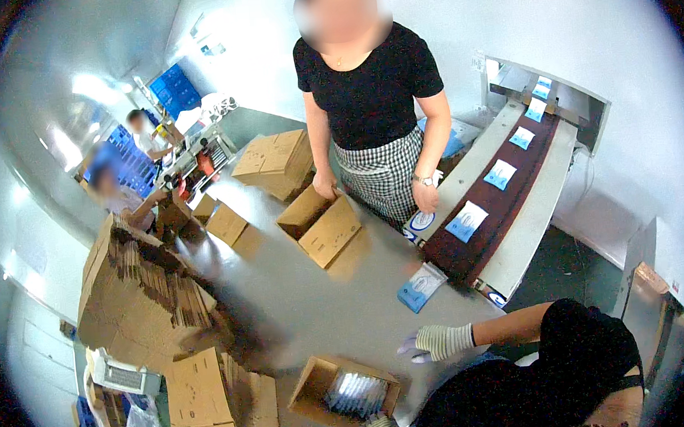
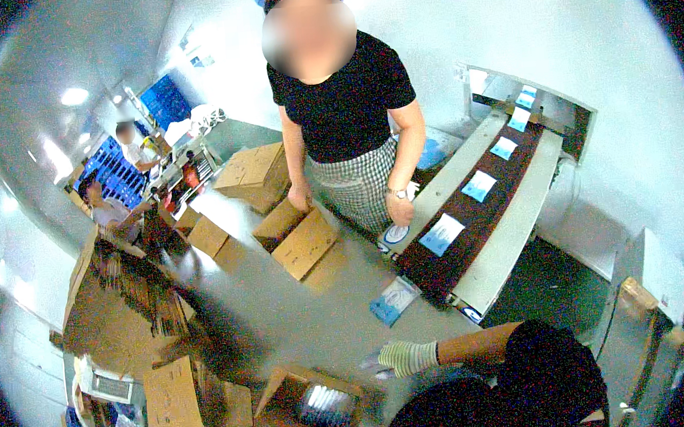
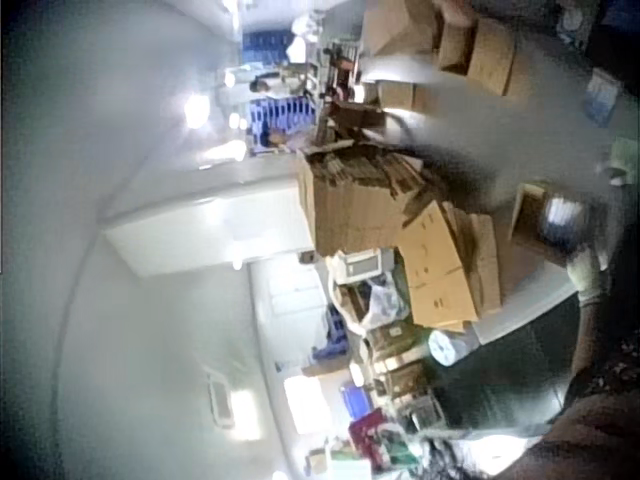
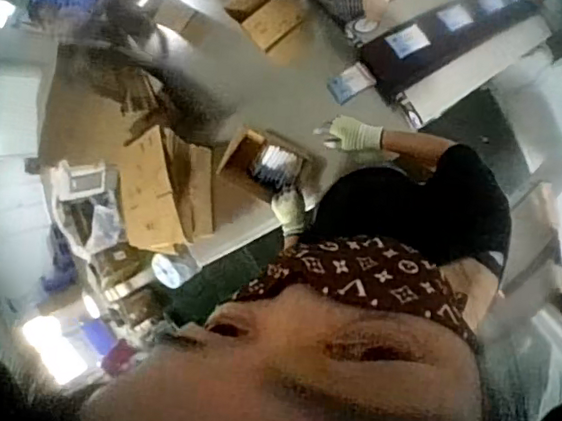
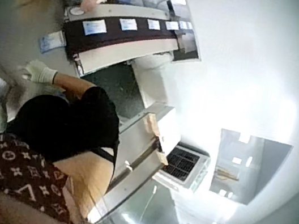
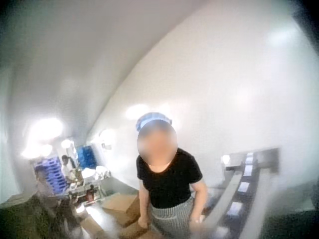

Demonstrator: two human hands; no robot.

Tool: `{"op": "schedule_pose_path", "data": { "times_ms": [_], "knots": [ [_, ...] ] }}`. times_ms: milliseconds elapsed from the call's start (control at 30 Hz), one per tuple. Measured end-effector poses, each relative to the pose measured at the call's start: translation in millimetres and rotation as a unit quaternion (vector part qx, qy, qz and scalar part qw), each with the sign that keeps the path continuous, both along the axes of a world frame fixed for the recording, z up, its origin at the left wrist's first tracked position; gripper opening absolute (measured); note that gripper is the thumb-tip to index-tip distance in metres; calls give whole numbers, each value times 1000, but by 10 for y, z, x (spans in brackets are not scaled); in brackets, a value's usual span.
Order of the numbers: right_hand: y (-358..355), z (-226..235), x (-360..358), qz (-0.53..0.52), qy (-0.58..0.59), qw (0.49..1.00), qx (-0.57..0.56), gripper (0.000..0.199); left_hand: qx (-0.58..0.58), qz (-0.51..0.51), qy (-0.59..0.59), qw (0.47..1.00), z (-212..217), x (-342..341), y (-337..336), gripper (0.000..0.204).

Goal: The person takes small packaged items from a conveyor belt and places them into cardboard boxes on a metal table, eventually folding and closing a box.

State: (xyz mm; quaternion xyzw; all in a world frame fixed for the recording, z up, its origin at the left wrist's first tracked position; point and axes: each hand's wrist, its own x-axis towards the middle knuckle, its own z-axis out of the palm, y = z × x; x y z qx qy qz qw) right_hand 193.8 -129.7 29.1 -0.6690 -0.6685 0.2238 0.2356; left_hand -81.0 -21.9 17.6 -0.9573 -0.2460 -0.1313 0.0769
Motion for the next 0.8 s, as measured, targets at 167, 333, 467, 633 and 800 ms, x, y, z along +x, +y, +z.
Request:
{"op": "schedule_pose_path", "data": {
  "times_ms": [167,333,467,633,800],
  "knots": [
    [18,-588,132,-6,-23,999,28,47,-14,7,27,1000,-119,-64,-45,13],
    [-98,-684,370,38,-92,986,-130,45,-45,34,79,995,-365,-25,-72,14],
    [-114,-833,710,-11,-78,995,-63,41,-36,44,93,994,-246,2,-79,14],
    [-45,-617,1293,-63,-89,989,-104,34,-1,16,81,997,-234,9,-25,14],
    [253,-571,2044,-150,-210,946,-198,33,-25,40,89,995,-361,-37,7,16]
  ]
}}
